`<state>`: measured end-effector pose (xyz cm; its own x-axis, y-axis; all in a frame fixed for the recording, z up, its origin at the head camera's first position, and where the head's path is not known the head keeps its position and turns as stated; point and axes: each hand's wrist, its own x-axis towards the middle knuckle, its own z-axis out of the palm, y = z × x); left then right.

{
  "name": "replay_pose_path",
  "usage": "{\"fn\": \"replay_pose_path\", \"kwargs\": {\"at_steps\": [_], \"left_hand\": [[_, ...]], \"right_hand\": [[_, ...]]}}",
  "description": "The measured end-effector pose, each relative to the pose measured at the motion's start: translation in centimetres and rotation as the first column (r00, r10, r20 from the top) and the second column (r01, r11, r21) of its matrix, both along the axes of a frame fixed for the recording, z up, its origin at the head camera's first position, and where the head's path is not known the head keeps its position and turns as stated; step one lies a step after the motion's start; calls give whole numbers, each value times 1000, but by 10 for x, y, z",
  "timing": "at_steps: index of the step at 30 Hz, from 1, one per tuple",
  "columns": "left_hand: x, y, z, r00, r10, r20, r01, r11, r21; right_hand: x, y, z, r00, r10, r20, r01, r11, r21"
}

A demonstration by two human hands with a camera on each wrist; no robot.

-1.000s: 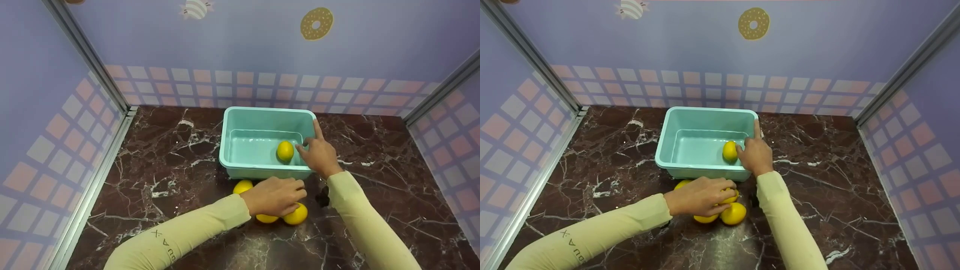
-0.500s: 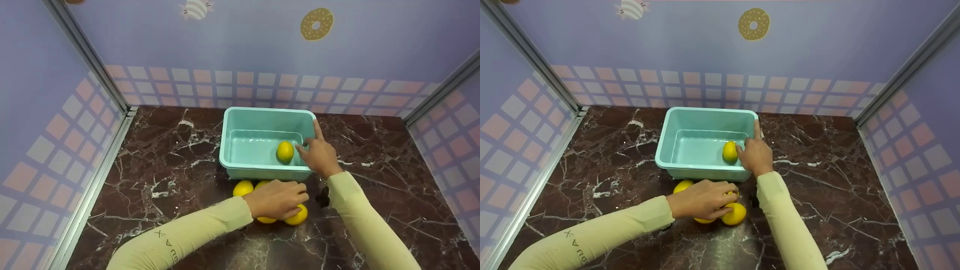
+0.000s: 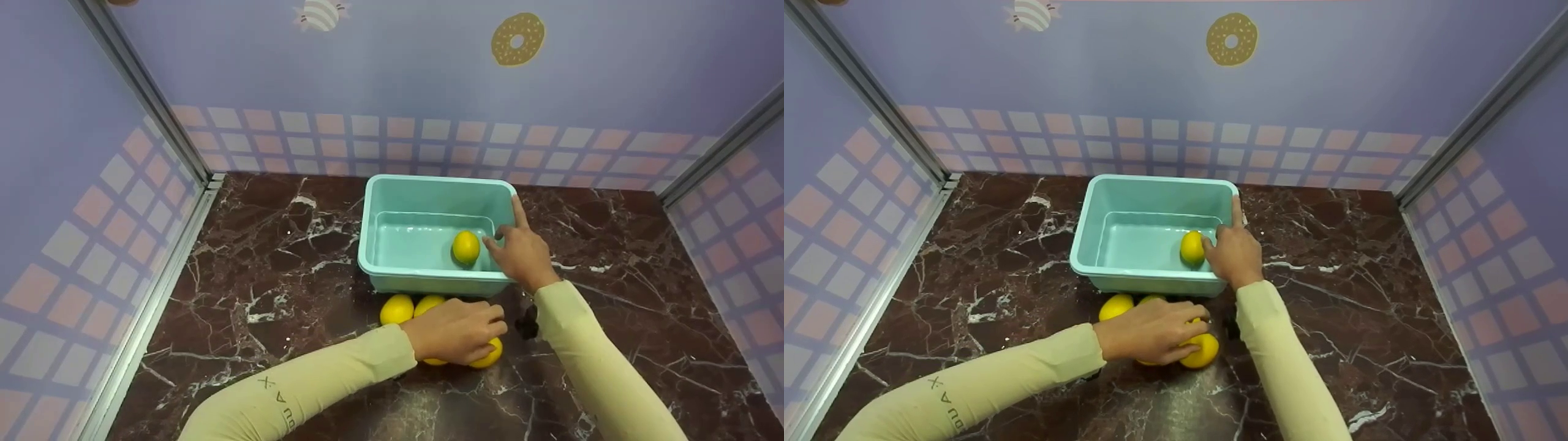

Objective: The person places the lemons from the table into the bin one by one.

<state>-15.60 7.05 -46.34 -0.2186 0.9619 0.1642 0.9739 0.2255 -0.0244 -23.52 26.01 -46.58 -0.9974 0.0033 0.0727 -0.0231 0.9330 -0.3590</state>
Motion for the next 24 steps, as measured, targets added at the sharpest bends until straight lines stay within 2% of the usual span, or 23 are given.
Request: {"fn": "replay_pose_path", "kwargs": {"at_steps": [5, 24], "left_hand": [[1, 2, -2, 1000, -7, 22, 7, 1000, -2], [7, 7, -18, 999, -15, -42, 14, 1000, -24]], "right_hand": [[-1, 0, 0, 1000, -6, 24, 6, 1000, 1], [-1, 2, 0, 1000, 7, 15, -7, 1000, 8]]}}
